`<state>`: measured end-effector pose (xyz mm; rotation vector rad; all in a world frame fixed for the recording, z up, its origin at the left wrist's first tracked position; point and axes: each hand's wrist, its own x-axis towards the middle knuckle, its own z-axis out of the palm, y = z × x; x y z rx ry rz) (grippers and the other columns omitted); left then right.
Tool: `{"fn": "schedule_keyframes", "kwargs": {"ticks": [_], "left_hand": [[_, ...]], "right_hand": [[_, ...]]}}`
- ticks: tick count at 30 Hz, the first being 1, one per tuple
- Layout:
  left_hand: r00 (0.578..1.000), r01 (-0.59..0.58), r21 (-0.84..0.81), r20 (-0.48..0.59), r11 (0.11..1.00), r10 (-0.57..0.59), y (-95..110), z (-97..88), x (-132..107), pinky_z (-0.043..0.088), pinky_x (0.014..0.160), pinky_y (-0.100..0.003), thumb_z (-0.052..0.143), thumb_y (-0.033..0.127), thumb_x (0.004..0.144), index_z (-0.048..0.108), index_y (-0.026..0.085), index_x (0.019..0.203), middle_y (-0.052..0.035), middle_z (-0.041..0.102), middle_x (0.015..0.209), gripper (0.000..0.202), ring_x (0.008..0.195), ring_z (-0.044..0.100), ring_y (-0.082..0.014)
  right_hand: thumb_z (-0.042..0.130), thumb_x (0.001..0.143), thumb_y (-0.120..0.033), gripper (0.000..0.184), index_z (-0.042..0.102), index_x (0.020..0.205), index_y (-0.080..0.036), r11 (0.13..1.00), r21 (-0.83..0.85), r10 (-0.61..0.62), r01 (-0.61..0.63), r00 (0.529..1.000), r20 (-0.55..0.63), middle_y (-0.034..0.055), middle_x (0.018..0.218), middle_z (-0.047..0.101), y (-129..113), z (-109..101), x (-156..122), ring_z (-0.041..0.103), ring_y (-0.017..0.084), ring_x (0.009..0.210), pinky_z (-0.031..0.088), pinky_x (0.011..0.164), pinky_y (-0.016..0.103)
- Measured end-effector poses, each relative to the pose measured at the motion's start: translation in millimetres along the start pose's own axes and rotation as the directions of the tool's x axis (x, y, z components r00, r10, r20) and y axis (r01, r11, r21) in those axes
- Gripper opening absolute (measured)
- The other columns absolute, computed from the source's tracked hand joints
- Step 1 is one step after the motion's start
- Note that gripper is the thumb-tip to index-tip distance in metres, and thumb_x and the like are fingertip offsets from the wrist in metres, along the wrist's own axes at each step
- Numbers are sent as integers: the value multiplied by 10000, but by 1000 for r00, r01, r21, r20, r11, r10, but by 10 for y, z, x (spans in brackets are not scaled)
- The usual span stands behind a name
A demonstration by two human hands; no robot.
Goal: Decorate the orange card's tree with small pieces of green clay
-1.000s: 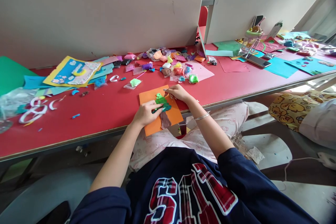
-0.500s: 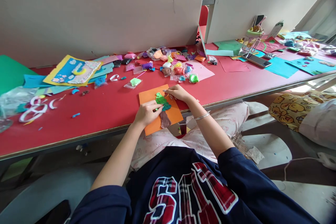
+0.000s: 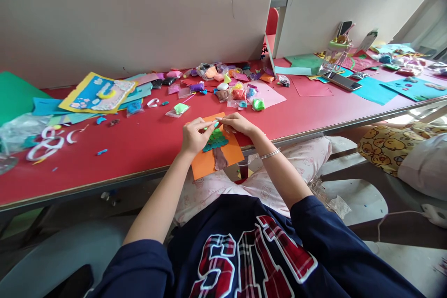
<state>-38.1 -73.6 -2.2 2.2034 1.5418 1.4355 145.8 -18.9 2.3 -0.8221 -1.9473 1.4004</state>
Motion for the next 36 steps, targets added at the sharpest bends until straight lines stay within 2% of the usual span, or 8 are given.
{"fn": "schedule_keyframes", "kwargs": {"ticks": [5,10,13,15,20,24,28,36], "left_hand": [[999,18,-47,-38,999,-20,20,122,86,378,538,-214,631,334,830,770,170,873,10,572,611,219,539,476,-85],[998,3,-56,56,998,0,17,121,143,386,539,-217,638,325,822,767,172,827,4,573,598,201,540,477,-94],[977,-28,-63,210,998,41,-13,20,130,406,547,-223,615,354,821,771,165,827,-19,617,642,245,554,499,-107],[958,-10,-54,284,998,25,-48,-88,59,419,556,-223,577,384,837,768,156,921,-23,631,664,309,559,506,-111],[951,116,42,282,992,-123,-100,-333,-300,445,586,-225,372,404,934,644,127,1230,-21,624,727,487,554,495,-109],[950,-21,173,311,985,-35,-60,-307,-506,490,691,-255,414,459,922,664,179,1207,-41,575,830,471,714,558,-152],[935,-159,299,351,941,46,-43,-181,-540,502,745,-282,524,469,886,674,226,1201,-41,495,834,426,817,559,-188],[942,-197,308,323,931,92,-104,-141,-573,499,709,-273,516,446,914,681,219,1189,-33,463,806,393,756,535,-167]], "right_hand": [[500,939,-445,504,393,527,-175,981,193,-27,25,1000,3,-54,448,374,-92,14,-43,312,52,437,301,481,215],[523,918,-482,533,362,508,-182,976,217,-38,30,999,35,-61,448,339,-74,-6,-52,296,52,449,295,479,219],[618,863,-454,513,379,503,-176,987,155,-52,46,998,32,-67,446,342,-65,-20,-67,294,47,462,299,494,220],[640,850,-419,491,393,504,-172,992,120,-35,35,999,1,-64,445,358,-63,-21,-65,296,44,461,301,496,220],[605,864,-331,400,460,530,-166,997,81,8,0,995,-97,-60,420,377,-57,5,-29,355,55,445,349,514,218],[575,871,-315,330,536,589,-148,998,9,57,-56,992,-114,-46,440,422,-69,22,-29,384,67,445,346,492,217],[562,873,-295,288,577,634,-135,994,-25,98,-102,987,-129,-41,456,449,-40,14,-12,386,67,446,337,476,210],[591,855,-316,290,595,634,-129,991,-72,99,-110,986,-136,-33,464,473,29,10,41,423,69,459,343,473,202]]}}
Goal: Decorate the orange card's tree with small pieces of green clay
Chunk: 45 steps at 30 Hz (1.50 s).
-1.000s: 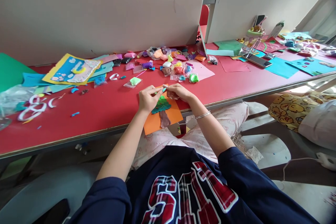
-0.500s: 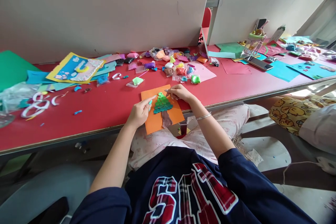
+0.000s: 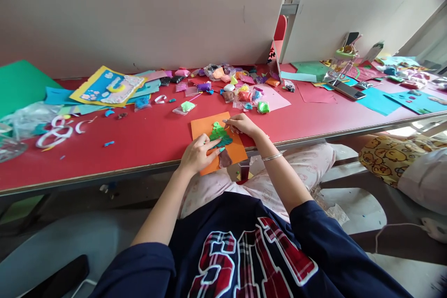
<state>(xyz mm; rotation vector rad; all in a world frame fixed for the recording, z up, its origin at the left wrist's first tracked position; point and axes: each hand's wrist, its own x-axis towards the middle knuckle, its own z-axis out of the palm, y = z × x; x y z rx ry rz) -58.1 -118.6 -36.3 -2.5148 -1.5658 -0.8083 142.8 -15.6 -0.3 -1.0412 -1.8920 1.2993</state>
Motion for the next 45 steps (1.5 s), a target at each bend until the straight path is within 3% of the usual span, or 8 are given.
{"fn": "schedule_keyframes", "kwargs": {"ticks": [5,11,16,20,26,38,45], "left_hand": [[1000,23,-41,19,999,-23,5,-7,-4,502,723,-271,534,429,900,684,219,1172,-28,469,810,376,759,547,-166],[988,145,-199,-26,969,-153,28,-59,12,500,746,-279,607,385,808,586,201,1208,-26,527,896,441,789,562,-173],[913,359,-353,-59,864,-403,-23,-76,114,442,644,-264,597,315,765,539,194,971,25,449,719,246,640,481,-142],[860,456,-429,-13,780,-511,-41,-92,164,387,592,-242,609,283,732,500,209,935,57,378,670,242,578,420,-120],[851,449,-493,-19,745,-525,-55,-78,150,377,628,-241,610,291,734,495,206,988,71,351,661,292,589,409,-113],[861,432,-493,-23,755,-508,-46,-85,154,396,665,-235,611,229,745,507,200,1026,75,363,666,300,621,436,-111],[866,432,-483,-15,762,-500,-37,-90,154,389,651,-229,615,223,759,509,199,1037,80,344,655,298,606,420,-108]], "right_hand": [[584,849,-326,292,608,634,-130,999,40,-24,24,1000,-3,-40,469,462,-74,8,-76,425,70,464,361,489,205],[578,830,-304,267,606,626,-135,999,45,-26,26,1000,-9,-12,511,537,-50,-6,-45,483,91,511,403,542,219],[511,884,-444,379,680,746,-134,972,1,-232,233,969,-87,80,837,716,-49,32,-176,631,166,809,480,784,275],[395,953,-494,463,736,963,-181,895,-219,-395,388,918,11,105,1186,680,3,86,-426,562,244,1195,407,1020,390],[296,996,-472,489,686,1165,-228,748,-466,-463,472,875,143,89,1459,488,91,151,-513,395,224,1392,294,1146,445],[365,987,-355,377,703,1065,-206,535,-675,-510,509,831,222,117,1432,511,-21,250,-575,419,233,1370,344,1132,486],[344,989,-395,402,684,1062,-192,591,-652,-542,474,833,114,128,1421,520,19,246,-585,470,259,1318,365,1115,506]]}}
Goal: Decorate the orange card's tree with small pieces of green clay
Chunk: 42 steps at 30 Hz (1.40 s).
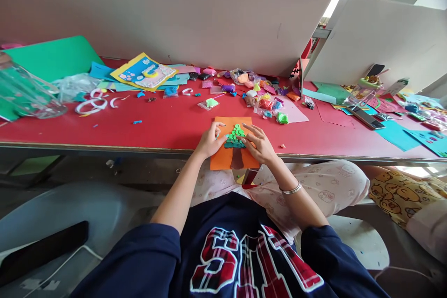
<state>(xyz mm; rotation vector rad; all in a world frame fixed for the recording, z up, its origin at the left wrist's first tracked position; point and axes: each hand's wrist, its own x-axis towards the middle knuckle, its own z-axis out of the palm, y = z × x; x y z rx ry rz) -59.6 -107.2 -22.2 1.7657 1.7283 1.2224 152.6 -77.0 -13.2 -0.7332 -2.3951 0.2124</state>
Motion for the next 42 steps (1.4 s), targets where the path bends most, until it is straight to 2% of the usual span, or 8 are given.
{"fn": "schedule_keyframes", "kwargs": {"ticks": [12,18,21,25,28,31,34,42], "left_hand": [[1000,-18,9,21,1000,18,-50,4,14,406,656,-240,611,262,755,523,212,1033,71,372,660,297,616,443,-116],[995,77,155,52,985,-86,-67,55,236,434,664,-269,724,416,684,521,223,897,-16,581,818,352,798,585,-194],[990,99,232,80,968,-120,-36,77,309,415,641,-265,770,454,636,528,227,862,-40,621,862,401,808,598,-212],[997,-19,66,78,998,14,-33,49,270,393,610,-230,699,408,707,573,206,865,12,554,710,286,659,531,-137],[988,-88,-50,125,995,94,-52,15,216,365,553,-213,672,399,711,652,173,871,48,471,573,278,538,423,-96],[975,-90,-39,198,995,96,-48,12,191,377,542,-216,677,410,691,720,161,857,18,561,583,302,539,434,-96],[970,-77,-13,230,997,78,-14,41,202,395,538,-226,657,396,697,758,157,852,-15,640,631,301,546,471,-107],[951,-169,127,281,977,128,71,73,281,478,636,-250,680,362,680,781,205,816,-47,731,762,231,691,628,-177]], "right_hand": [[348,984,-413,412,698,983,-195,998,57,13,-16,999,47,129,1423,515,-1,11,-1,482,262,1297,372,1104,479],[301,988,-464,477,666,1142,-199,902,348,283,-254,959,-33,122,1257,645,46,19,11,578,237,1195,468,977,378],[362,963,-486,468,617,1205,-177,868,383,350,-317,936,-20,135,1164,686,49,46,27,615,252,1126,477,937,370],[387,947,-485,418,631,1088,-177,861,360,394,-361,919,-21,134,1106,696,37,66,52,635,245,1023,475,866,344],[368,943,-504,397,600,888,-187,832,373,444,-411,896,-4,85,901,699,34,65,66,628,195,817,456,724,284],[377,924,-532,403,464,703,-206,801,391,493,-454,870,2,27,707,612,46,69,78,567,162,696,391,617,244],[391,908,-542,416,369,653,-214,778,425,515,-462,857,-11,3,645,536,64,73,89,512,143,647,351,588,234],[382,895,-569,437,431,665,-201,739,478,534,-475,845,15,0,646,538,77,38,108,479,133,661,358,620,232]]}}
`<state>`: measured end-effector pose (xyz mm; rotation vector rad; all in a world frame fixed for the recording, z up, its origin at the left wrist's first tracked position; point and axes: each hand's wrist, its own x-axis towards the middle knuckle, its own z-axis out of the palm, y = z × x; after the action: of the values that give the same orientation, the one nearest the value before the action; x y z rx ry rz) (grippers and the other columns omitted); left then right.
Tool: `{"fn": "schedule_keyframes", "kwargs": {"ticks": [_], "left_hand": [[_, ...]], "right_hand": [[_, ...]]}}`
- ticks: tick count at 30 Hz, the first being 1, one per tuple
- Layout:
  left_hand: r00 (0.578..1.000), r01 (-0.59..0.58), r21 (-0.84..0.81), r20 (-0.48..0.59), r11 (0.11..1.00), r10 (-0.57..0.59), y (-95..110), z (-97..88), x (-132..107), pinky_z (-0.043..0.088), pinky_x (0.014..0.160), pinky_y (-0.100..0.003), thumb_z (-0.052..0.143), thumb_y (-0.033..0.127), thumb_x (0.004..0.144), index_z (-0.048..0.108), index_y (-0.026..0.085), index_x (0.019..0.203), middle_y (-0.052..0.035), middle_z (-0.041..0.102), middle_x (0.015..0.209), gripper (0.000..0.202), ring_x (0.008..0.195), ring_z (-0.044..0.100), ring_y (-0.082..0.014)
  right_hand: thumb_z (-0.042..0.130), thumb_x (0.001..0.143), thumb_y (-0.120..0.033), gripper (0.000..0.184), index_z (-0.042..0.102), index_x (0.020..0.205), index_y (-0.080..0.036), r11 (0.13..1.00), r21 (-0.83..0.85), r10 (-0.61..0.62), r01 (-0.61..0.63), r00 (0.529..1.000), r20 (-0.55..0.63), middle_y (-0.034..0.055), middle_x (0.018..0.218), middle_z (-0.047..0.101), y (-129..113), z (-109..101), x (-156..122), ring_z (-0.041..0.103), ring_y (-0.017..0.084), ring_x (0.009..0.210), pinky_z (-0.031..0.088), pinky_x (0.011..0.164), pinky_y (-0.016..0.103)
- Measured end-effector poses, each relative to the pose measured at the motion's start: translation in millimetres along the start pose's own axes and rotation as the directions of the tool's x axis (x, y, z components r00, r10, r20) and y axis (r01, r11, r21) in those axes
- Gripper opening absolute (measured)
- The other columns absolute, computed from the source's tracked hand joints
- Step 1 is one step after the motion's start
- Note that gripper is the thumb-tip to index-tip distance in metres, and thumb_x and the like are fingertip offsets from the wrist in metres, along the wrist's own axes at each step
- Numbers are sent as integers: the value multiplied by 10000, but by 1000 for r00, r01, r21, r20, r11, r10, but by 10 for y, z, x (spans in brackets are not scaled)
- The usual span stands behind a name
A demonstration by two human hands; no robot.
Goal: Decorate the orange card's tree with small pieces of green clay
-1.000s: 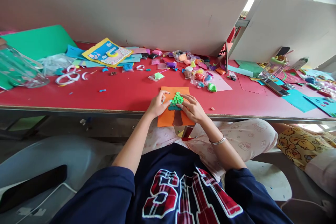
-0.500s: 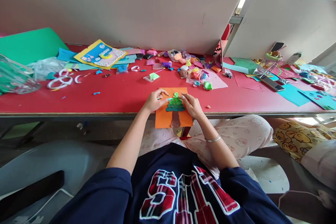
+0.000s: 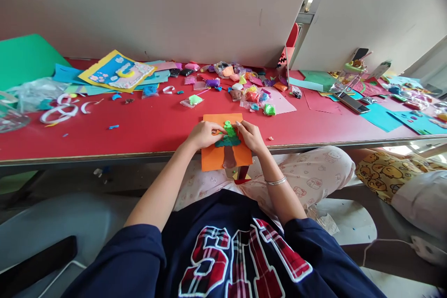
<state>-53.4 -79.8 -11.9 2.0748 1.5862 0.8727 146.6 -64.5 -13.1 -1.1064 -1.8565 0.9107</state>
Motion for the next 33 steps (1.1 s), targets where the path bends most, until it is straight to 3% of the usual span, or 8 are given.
{"fn": "schedule_keyframes", "kwargs": {"ticks": [5,10,16,19,25,33], "left_hand": [[1000,14,93,14,996,-15,35,-97,-22,482,678,-254,648,327,694,785,222,852,-43,749,822,234,743,647,-190],[997,0,182,73,983,-13,113,-142,2,439,605,-248,617,327,702,793,209,845,-47,743,753,256,663,611,-176],[995,-7,194,96,981,-11,125,-147,16,448,616,-243,594,335,707,795,199,855,-56,753,779,284,683,623,-177],[996,-12,175,94,985,-4,118,-142,14,460,626,-242,597,317,703,795,191,841,-56,754,774,272,683,630,-177],[996,-24,118,84,993,15,120,-126,12,479,624,-235,606,269,693,792,182,808,-41,744,727,235,656,630,-166],[1000,30,-118,7,993,-30,-11,-107,-8,540,681,-258,669,331,670,775,166,777,-56,751,781,223,694,655,-179]], "right_hand": [[400,905,-502,402,470,658,-192,1000,5,7,-7,1000,17,16,670,566,-11,2,-2,489,136,662,364,623,238],[418,899,-464,379,445,636,-192,1000,7,16,-16,1000,19,10,657,561,2,16,4,467,127,637,343,594,236],[447,881,-469,404,363,594,-198,1000,-6,-3,3,1000,-8,-24,571,450,25,34,10,397,106,580,283,550,234],[469,871,-472,411,365,585,-196,1000,-15,-14,14,1000,-11,-38,548,384,16,33,7,355,98,566,267,547,237],[484,869,-458,399,397,587,-190,1000,-10,-11,11,1000,-7,-36,552,399,-15,21,-6,376,102,583,281,565,234],[511,861,-448,388,464,588,-177,1000,-2,-6,6,1000,-10,-30,558,454,-2,21,2,398,99,576,298,564,232]]}}
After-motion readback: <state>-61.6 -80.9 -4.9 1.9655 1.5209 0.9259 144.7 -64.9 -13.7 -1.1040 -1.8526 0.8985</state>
